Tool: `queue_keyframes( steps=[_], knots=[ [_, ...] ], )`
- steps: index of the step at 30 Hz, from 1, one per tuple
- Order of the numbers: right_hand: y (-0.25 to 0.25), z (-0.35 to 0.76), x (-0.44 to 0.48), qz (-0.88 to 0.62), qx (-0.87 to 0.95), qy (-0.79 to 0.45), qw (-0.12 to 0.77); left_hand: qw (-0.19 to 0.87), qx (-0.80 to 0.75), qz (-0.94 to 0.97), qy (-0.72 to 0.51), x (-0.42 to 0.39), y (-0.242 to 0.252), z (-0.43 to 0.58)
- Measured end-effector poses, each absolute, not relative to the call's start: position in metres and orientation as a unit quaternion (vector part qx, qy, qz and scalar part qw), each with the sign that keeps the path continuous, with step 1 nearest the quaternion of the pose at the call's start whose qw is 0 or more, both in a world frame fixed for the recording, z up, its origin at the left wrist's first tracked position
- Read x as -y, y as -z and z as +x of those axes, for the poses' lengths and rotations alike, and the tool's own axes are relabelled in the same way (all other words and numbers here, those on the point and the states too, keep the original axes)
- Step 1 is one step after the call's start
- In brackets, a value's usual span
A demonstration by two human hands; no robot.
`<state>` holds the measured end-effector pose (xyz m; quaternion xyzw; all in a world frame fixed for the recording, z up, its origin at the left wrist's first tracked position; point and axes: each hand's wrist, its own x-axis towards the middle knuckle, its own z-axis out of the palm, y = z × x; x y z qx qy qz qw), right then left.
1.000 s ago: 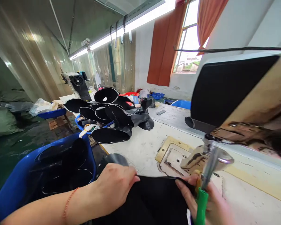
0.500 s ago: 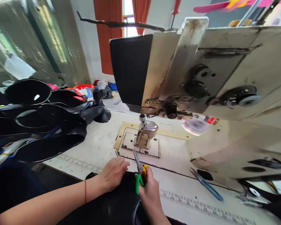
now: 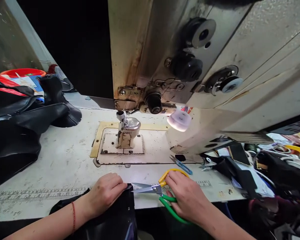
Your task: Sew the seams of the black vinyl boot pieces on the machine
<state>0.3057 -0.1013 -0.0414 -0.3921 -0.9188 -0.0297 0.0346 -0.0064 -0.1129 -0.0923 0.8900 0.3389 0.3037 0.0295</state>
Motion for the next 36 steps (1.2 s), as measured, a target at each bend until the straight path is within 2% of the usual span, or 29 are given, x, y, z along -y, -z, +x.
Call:
queue_keyframes(
  steps=[4, 7, 11, 14, 21, 26, 36],
  knots=[
    [0.023, 0.284, 0.086, -0.357, 0.933, 0.049, -0.003, 0.037, -0.342, 0.89, -0.301, 0.112, 0.091, -0.005],
    [0.002, 0.27, 0.071, -0.338, 0.937, 0.039, -0.077, 0.065, -0.351, 0.887, -0.294, 0.111, 0.091, -0.005],
    [-0.024, 0.255, 0.051, -0.311, 0.932, 0.006, -0.184, 0.13, -0.357, 0.877, -0.295, 0.109, 0.093, -0.006],
    [-0.032, 0.246, 0.045, -0.316, 0.924, -0.023, -0.216, 0.186, -0.356, 0.865, -0.3, 0.106, 0.093, -0.008],
    [-0.028, 0.234, 0.049, -0.328, 0.916, -0.037, -0.23, 0.302, -0.377, 0.821, -0.304, 0.102, 0.089, -0.011],
    [-0.024, 0.232, 0.052, -0.335, 0.919, -0.035, -0.205, 0.394, -0.405, 0.763, -0.314, 0.097, 0.084, -0.013],
    [-0.005, 0.214, 0.05, -0.308, 0.935, -0.042, -0.173, 0.555, -0.421, 0.593, -0.403, 0.088, 0.074, -0.016]
  ],
)
